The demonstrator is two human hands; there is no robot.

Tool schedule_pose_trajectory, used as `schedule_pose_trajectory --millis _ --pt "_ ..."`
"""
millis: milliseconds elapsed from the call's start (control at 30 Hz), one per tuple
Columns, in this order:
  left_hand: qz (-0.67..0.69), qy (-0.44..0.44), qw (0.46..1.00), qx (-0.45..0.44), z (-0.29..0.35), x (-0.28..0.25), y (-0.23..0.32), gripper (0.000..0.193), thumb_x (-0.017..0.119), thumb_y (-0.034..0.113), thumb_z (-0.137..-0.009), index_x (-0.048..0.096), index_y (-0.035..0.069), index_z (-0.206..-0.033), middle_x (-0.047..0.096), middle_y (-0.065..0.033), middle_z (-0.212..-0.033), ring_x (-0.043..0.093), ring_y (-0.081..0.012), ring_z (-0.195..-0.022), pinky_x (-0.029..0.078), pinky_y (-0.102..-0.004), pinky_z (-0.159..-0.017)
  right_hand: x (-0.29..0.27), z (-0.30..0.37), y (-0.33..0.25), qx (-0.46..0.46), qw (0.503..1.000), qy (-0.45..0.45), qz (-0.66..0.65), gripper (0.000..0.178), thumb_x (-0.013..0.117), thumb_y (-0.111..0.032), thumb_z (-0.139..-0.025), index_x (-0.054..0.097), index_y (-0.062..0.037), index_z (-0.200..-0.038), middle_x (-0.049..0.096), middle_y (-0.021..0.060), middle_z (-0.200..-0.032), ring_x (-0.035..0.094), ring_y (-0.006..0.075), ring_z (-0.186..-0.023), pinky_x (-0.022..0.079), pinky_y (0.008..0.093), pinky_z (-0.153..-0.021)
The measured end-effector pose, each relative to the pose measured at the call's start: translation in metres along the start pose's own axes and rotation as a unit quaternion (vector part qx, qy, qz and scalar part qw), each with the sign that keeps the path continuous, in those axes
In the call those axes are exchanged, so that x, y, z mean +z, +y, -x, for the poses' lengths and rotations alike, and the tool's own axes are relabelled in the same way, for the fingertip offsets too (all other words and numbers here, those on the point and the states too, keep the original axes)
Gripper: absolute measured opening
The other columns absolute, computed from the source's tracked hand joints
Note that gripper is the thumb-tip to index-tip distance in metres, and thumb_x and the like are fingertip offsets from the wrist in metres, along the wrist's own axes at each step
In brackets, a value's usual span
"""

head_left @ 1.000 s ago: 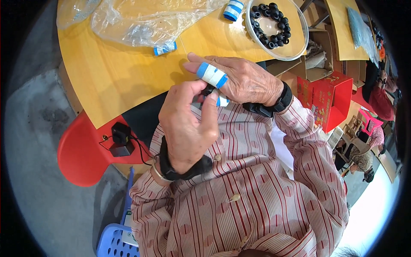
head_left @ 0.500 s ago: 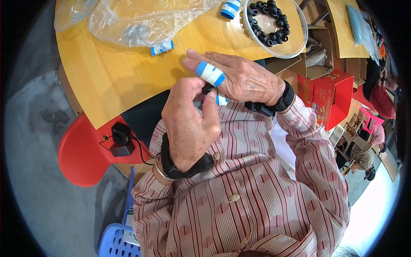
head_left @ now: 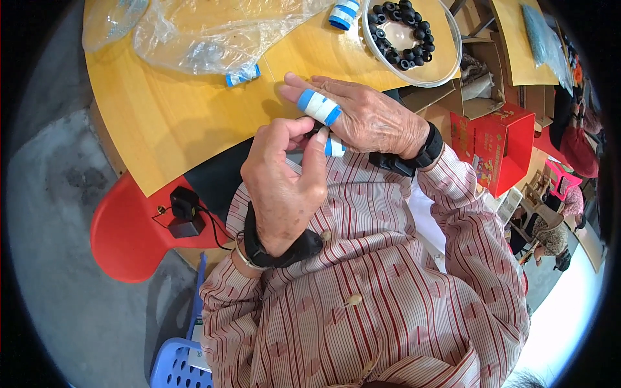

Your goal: The person assembles small black plastic components by wrapping them with blue and white adhesive tape by hand.

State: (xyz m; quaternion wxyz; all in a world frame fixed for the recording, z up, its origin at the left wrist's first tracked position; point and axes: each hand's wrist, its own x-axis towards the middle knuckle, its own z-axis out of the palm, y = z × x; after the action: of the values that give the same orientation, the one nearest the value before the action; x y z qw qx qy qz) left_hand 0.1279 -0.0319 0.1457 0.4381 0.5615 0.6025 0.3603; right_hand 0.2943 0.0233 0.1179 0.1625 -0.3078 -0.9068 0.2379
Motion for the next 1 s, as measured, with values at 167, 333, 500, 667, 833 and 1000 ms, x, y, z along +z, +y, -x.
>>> schedule_pose_trajectory --millis 167,333,500,667,833,1000 --pt "0.269 -0.066 0.951 -0.137 -0.004 -0.012 0.0 0.017 0.06 0.003 -0.09 0.061 -0.007 -0.104 0.062 -0.0035 -0.092 0.054 -0.0048 -0.08 0.046 -0.0198 -0.072 0.001 0.0 0.0 -0.019 0.998 0.058 0.015 0.055 0.059 -0.015 -0.079 0.044 -0.0004 -0.13 0.055 0.0195 -0.123 0.061 0.031 -0.099 0.053 0.0361 -0.083" --pt "0.354 -0.075 0.913 -0.186 -0.006 -0.013 -0.002 0.018 0.062 0.005 -0.088 0.062 -0.006 -0.103 0.062 -0.0032 -0.091 0.054 -0.005 -0.077 0.045 -0.0191 -0.071 0.001 0.0 0.0 -0.023 0.998 0.056 -0.002 0.054 0.058 -0.016 -0.08 0.043 -0.0002 -0.13 0.055 0.0183 -0.123 0.06 0.031 -0.101 0.053 0.0363 -0.082" --pt "0.24 -0.077 0.958 -0.137 -0.005 -0.011 -0.001 0.014 0.063 0.003 -0.087 0.062 -0.004 -0.098 0.063 -0.0024 -0.086 0.055 -0.0057 -0.074 0.045 -0.0203 -0.069 0.002 0.003 0.002 0.005 0.999 0.006 -0.031 0.072 0.065 -0.032 -0.081 0.034 -0.0049 -0.14 0.046 0.0158 -0.137 0.056 0.0368 -0.11 0.048 0.0402 -0.094" --pt "0.142 -0.055 0.982 -0.112 -0.004 -0.007 0.001 0.008 0.063 0.001 -0.084 0.06 -0.004 -0.09 0.062 -0.004 -0.08 0.054 -0.0075 -0.07 0.045 -0.023 -0.066 -0.001 0.001 0.001 -0.022 0.999 0.042 -0.026 0.05 0.059 -0.016 -0.081 0.044 0.0001 -0.127 0.054 0.018 -0.124 0.06 0.0324 -0.103 0.054 0.036 -0.082" --pt "0.132 -0.079 0.98 -0.124 -0.003 -0.008 -0.004 0.006 0.063 -0.001 -0.082 0.058 -0.003 -0.085 0.061 -0.0045 -0.077 0.053 -0.008 -0.067 0.046 -0.0245 -0.064 0.003 0.004 0.003 -0.036 0.999 0.02 -0.034 0.051 0.06 -0.013 -0.08 0.044 0.0013 -0.126 0.054 0.0188 -0.126 0.059 0.0331 -0.106 0.053 0.0366 -0.085" --pt "0.115 -0.105 0.986 -0.06 -0.008 -0.009 -0.007 0.006 0.062 -0.002 -0.082 0.057 -0.001 -0.085 0.059 -0.0032 -0.077 0.055 -0.008 -0.069 0.046 -0.0237 -0.065 0.003 0.007 0.007 -0.031 0.997 -0.008 -0.074 0.056 0.061 -0.013 -0.079 0.042 0.0019 -0.129 0.052 0.0191 -0.129 0.058 0.034 -0.109 0.052 0.0375 -0.089"
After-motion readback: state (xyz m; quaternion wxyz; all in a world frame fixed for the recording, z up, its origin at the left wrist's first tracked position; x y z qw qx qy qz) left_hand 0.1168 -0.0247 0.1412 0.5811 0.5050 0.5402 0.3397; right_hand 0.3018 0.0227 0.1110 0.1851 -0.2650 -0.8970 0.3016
